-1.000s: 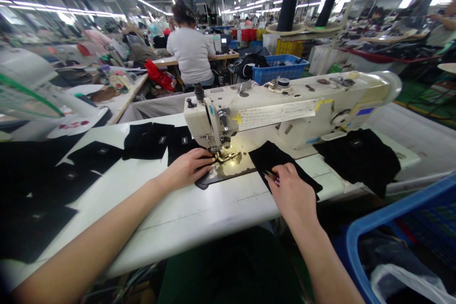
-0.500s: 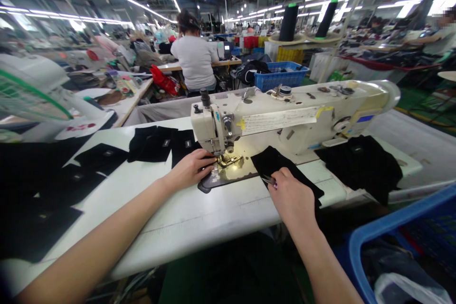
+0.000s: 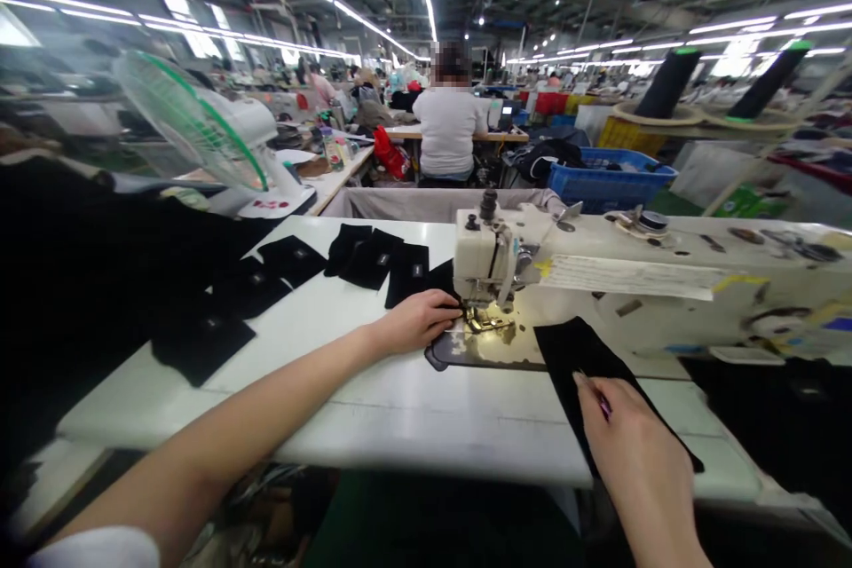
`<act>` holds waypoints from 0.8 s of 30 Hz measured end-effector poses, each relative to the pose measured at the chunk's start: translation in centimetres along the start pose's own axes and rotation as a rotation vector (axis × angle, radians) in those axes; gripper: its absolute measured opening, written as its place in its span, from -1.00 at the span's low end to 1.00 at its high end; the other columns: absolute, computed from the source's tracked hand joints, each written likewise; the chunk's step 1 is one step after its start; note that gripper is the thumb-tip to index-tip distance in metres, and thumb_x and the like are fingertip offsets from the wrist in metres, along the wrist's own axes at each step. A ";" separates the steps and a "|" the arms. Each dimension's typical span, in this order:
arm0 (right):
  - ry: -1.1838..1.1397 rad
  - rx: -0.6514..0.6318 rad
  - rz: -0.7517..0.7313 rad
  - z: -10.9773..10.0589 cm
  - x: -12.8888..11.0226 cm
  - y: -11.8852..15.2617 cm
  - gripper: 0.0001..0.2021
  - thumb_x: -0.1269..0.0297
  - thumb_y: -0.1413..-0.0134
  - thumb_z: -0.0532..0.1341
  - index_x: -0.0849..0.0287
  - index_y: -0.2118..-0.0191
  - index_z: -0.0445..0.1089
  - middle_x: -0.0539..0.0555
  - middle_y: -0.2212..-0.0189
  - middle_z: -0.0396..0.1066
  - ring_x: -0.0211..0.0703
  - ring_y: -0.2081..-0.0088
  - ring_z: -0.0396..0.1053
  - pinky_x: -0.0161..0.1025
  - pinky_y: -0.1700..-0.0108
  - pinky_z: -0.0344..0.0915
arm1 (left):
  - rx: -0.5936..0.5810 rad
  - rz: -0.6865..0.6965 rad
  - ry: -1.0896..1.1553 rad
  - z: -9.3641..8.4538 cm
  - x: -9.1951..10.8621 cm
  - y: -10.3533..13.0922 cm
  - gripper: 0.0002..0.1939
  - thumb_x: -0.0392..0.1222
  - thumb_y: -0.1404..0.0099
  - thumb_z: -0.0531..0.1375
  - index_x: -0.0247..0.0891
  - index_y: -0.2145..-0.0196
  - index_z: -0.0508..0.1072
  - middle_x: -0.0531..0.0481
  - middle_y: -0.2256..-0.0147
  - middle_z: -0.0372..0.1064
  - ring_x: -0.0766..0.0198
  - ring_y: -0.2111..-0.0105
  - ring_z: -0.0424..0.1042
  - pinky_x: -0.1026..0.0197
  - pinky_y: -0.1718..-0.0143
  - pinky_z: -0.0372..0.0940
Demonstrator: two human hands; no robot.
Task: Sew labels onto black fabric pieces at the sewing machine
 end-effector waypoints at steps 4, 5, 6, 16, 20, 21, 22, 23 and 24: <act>-0.150 0.075 -0.101 -0.7 -2.4 1.2 -0.61 -0.03 -0.33 -0.01 0.08 0.27 0.44 0.15 0.24 0.55 0.00 0.31 0.51 -0.17 0.34 0.31 | -0.051 0.023 0.048 -1.3 2.2 2.5 -0.72 -0.31 -0.42 0.08 -0.34 0.01 0.53 -0.22 0.03 0.46 0.10 0.03 0.45 0.09 -0.01 0.39; -0.234 0.074 -0.153 -0.8 -3.3 1.6 -0.60 -0.04 -0.34 -0.02 0.09 0.27 0.44 0.14 0.24 0.54 -0.01 0.28 0.51 -0.18 0.29 0.33 | -0.068 0.035 0.067 -1.7 3.0 3.5 -0.72 -0.30 -0.42 0.09 -0.33 0.00 0.51 -0.21 0.03 0.46 0.11 0.04 0.45 0.10 0.00 0.40; -0.323 0.052 -0.209 -0.9 -4.5 1.9 -0.60 -0.03 -0.36 -0.02 0.08 0.28 0.43 0.12 0.25 0.54 -0.03 0.26 0.50 -0.21 0.24 0.34 | -0.087 0.049 0.084 -2.2 3.8 4.6 -0.71 -0.29 -0.42 0.09 -0.33 -0.03 0.48 -0.22 0.04 0.45 0.11 0.04 0.45 0.10 0.00 0.40; -0.377 -0.357 -0.399 2.6 -17.6 -0.8 -0.78 0.16 -0.34 0.08 0.11 0.25 0.41 0.09 0.22 0.45 -0.10 0.21 0.41 -0.24 0.20 0.23 | -0.204 0.014 0.040 -5.9 10.1 13.3 -0.85 -0.35 -0.37 0.09 -0.31 0.14 0.41 -0.23 0.05 0.43 0.08 0.00 0.41 0.08 -0.02 0.41; -0.290 -0.528 -0.373 4.9 -19.4 -1.7 -0.84 0.20 -0.04 0.36 0.12 0.31 0.41 0.00 0.33 0.45 -0.16 0.34 0.39 -0.29 0.35 0.16 | -0.178 -0.019 0.043 -6.2 10.9 15.1 -0.81 -0.34 -0.32 0.11 -0.35 0.11 0.39 -0.27 -0.05 0.40 0.02 -0.09 0.38 0.05 -0.10 0.39; -0.276 -0.552 -0.370 5.1 -19.5 -1.6 -0.84 0.22 -0.01 0.37 0.12 0.36 0.40 -0.03 0.40 0.44 -0.19 0.39 0.37 -0.30 0.39 0.13 | -0.159 -0.004 0.042 -6.3 11.0 15.4 -0.79 -0.34 -0.33 0.10 -0.36 0.08 0.40 -0.27 -0.05 0.40 0.02 -0.11 0.36 0.06 -0.11 0.38; -0.262 -0.570 -0.367 5.0 -19.4 -1.5 -0.84 0.24 -0.01 0.37 0.12 0.41 0.38 -0.06 0.47 0.41 -0.21 0.44 0.34 -0.31 0.42 0.10 | -0.143 0.020 0.036 -6.4 11.1 15.7 -0.79 -0.36 -0.36 0.08 -0.36 0.07 0.40 -0.26 -0.04 0.41 0.04 -0.12 0.36 0.08 -0.11 0.38; -0.250 -0.582 -0.369 4.8 -19.4 -1.5 -0.82 0.24 -0.02 0.36 0.12 0.45 0.35 -0.08 0.52 0.37 -0.22 0.47 0.32 -0.31 0.44 0.08 | -0.130 0.049 0.025 -6.7 11.0 15.8 -0.80 -0.37 -0.39 0.07 -0.35 0.07 0.41 -0.24 -0.01 0.44 0.07 -0.11 0.38 0.11 -0.09 0.40; -0.242 -0.586 -0.374 4.4 -19.4 -1.6 -0.79 0.23 -0.04 0.34 0.12 0.49 0.33 -0.09 0.56 0.35 -0.23 0.48 0.31 -0.31 0.45 0.08 | -0.113 0.080 0.008 -7.0 10.9 15.9 -0.80 -0.38 -0.41 0.05 -0.33 0.08 0.42 -0.21 0.03 0.48 0.10 -0.07 0.41 0.14 -0.05 0.42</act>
Point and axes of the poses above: each hand's wrist, its own y-axis away from the middle knuckle, its own z-axis out of the palm, x = y × z, the point moved 1 cm from there along -y, towards the middle knuckle
